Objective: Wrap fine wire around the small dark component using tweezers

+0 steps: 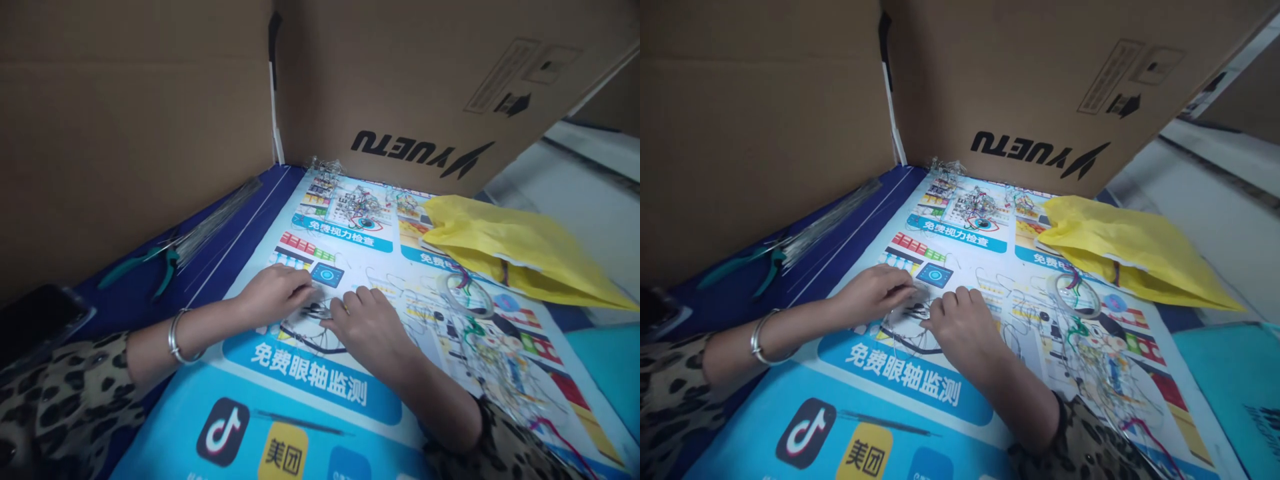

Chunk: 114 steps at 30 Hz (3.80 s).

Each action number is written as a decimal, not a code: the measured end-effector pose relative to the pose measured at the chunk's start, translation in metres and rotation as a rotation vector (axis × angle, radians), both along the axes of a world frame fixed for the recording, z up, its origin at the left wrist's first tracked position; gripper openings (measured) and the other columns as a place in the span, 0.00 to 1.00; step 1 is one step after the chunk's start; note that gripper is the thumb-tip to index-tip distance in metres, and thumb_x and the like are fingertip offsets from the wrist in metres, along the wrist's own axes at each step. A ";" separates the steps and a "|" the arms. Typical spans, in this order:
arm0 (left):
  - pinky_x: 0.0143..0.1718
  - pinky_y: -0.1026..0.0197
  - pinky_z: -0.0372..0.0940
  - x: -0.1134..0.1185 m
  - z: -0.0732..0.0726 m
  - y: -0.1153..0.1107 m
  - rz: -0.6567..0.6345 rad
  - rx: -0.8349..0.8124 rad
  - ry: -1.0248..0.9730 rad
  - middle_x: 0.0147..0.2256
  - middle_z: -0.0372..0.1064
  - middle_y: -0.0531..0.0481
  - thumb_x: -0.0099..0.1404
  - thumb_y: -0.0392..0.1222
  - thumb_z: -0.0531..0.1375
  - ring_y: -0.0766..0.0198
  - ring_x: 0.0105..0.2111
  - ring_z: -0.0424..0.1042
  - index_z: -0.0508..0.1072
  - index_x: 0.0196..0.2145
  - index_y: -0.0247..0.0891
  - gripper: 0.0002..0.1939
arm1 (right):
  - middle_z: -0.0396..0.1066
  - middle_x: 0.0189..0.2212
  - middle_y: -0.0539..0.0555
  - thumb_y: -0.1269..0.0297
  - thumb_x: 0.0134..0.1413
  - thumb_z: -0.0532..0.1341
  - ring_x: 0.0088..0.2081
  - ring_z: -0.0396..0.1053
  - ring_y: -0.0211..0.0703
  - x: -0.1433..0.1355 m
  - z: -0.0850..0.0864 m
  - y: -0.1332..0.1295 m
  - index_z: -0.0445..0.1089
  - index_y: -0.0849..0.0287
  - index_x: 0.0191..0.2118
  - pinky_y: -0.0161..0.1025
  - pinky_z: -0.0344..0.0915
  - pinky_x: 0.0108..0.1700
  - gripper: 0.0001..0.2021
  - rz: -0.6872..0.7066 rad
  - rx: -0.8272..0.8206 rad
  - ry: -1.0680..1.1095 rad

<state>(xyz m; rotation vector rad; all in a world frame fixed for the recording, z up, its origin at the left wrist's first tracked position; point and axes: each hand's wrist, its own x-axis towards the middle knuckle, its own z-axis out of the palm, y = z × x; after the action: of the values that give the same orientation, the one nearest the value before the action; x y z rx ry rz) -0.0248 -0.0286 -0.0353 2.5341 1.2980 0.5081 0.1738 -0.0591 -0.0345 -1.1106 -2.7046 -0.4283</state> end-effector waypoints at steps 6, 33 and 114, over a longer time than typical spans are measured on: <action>0.31 0.64 0.59 -0.001 -0.007 0.001 0.011 -0.016 -0.036 0.26 0.68 0.51 0.64 0.42 0.51 0.65 0.28 0.66 0.68 0.30 0.36 0.10 | 0.64 0.25 0.55 0.57 0.56 0.53 0.30 0.58 0.45 0.002 -0.006 -0.007 0.66 0.60 0.31 0.42 0.47 0.31 0.12 -0.057 0.013 -0.003; 0.27 0.67 0.56 0.004 -0.016 0.000 0.049 0.046 -0.049 0.25 0.68 0.53 0.65 0.44 0.50 0.68 0.25 0.66 0.68 0.30 0.38 0.11 | 0.65 0.26 0.54 0.56 0.58 0.50 0.31 0.57 0.45 0.002 -0.006 -0.005 0.67 0.59 0.34 0.41 0.44 0.32 0.14 -0.187 0.021 0.006; 0.25 0.66 0.57 0.002 -0.016 -0.009 0.035 0.083 -0.146 0.22 0.65 0.52 0.64 0.39 0.51 0.69 0.23 0.63 0.66 0.27 0.35 0.10 | 0.65 0.25 0.55 0.61 0.58 0.50 0.29 0.61 0.45 -0.006 0.000 -0.012 0.66 0.62 0.32 0.41 0.46 0.30 0.12 -0.203 -0.051 -0.058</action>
<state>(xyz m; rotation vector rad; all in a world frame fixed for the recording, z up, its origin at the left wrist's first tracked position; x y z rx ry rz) -0.0230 -0.0376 -0.0510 2.4902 1.2952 0.7533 0.1679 -0.0708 -0.0349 -1.4154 -2.6757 -0.4299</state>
